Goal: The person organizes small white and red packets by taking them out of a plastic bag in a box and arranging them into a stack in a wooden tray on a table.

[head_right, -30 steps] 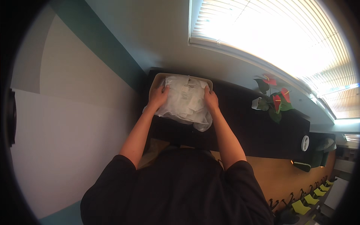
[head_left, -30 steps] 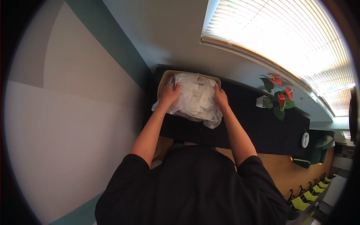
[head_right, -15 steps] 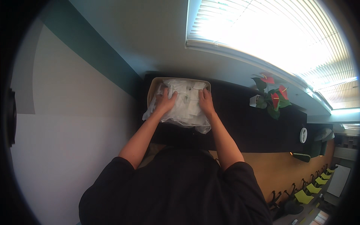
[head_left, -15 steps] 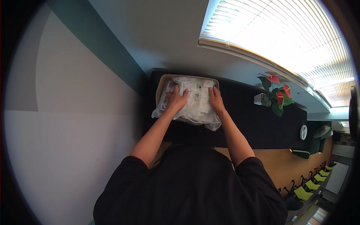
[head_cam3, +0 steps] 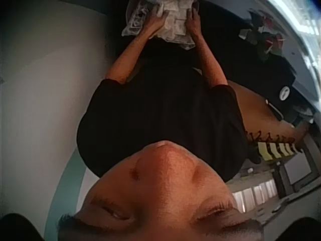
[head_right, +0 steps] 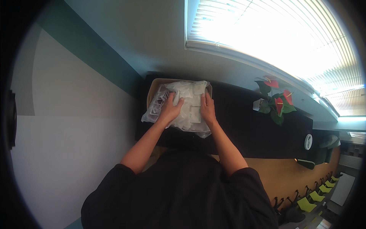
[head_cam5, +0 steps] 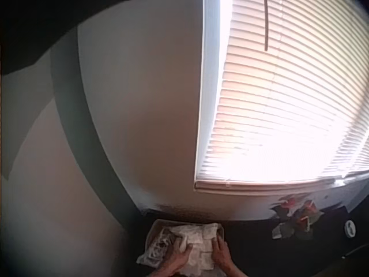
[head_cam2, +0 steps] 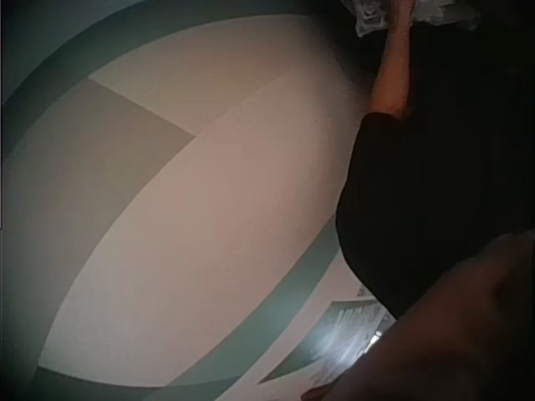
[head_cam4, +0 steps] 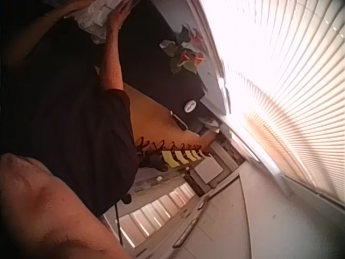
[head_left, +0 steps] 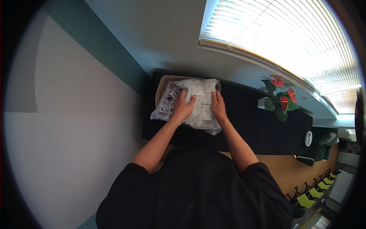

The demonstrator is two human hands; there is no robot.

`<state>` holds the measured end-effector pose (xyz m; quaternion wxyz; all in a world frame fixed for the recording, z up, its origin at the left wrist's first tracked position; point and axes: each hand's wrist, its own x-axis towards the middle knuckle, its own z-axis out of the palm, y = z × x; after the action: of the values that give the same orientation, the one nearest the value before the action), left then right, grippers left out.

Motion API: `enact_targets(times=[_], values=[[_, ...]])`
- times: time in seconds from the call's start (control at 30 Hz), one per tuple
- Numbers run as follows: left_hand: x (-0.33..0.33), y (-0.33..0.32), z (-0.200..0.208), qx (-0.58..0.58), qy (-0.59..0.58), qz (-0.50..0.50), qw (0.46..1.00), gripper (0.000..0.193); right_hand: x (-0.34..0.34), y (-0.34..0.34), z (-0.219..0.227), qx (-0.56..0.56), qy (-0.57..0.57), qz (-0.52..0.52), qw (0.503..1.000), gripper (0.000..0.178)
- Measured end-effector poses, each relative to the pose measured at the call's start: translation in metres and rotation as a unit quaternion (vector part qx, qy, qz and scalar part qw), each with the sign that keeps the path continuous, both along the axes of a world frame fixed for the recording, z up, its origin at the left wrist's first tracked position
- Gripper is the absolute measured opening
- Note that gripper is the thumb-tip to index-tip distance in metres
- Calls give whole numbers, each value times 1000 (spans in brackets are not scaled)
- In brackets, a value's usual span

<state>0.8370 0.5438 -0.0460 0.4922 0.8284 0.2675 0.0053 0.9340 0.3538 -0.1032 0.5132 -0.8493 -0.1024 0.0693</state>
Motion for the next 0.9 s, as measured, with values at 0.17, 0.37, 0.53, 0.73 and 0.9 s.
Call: enact_targets(times=[0.17, 0.37, 0.53, 0.73, 0.9], values=[[-6, 0, 24, -181, 45, 17, 982, 81, -8, -5, 28, 81, 66, 11, 994, 38], [-6, -8, 26, -298, 58, 28, 952, 79, -11, -11, 46, 158, 125, 33, 979, 36], [-9, -31, 27, -290, 50, 28, 955, 77, -8, -26, 50, 191, 171, 4, 967, 38], [-1, -62, 58, -324, 30, 22, 945, 72, -9, -56, 64, 139, 196, -109, 965, 66], [24, -98, 60, -326, 14, -57, 943, 72, -7, -106, 88, 152, 227, -150, 950, 79]])
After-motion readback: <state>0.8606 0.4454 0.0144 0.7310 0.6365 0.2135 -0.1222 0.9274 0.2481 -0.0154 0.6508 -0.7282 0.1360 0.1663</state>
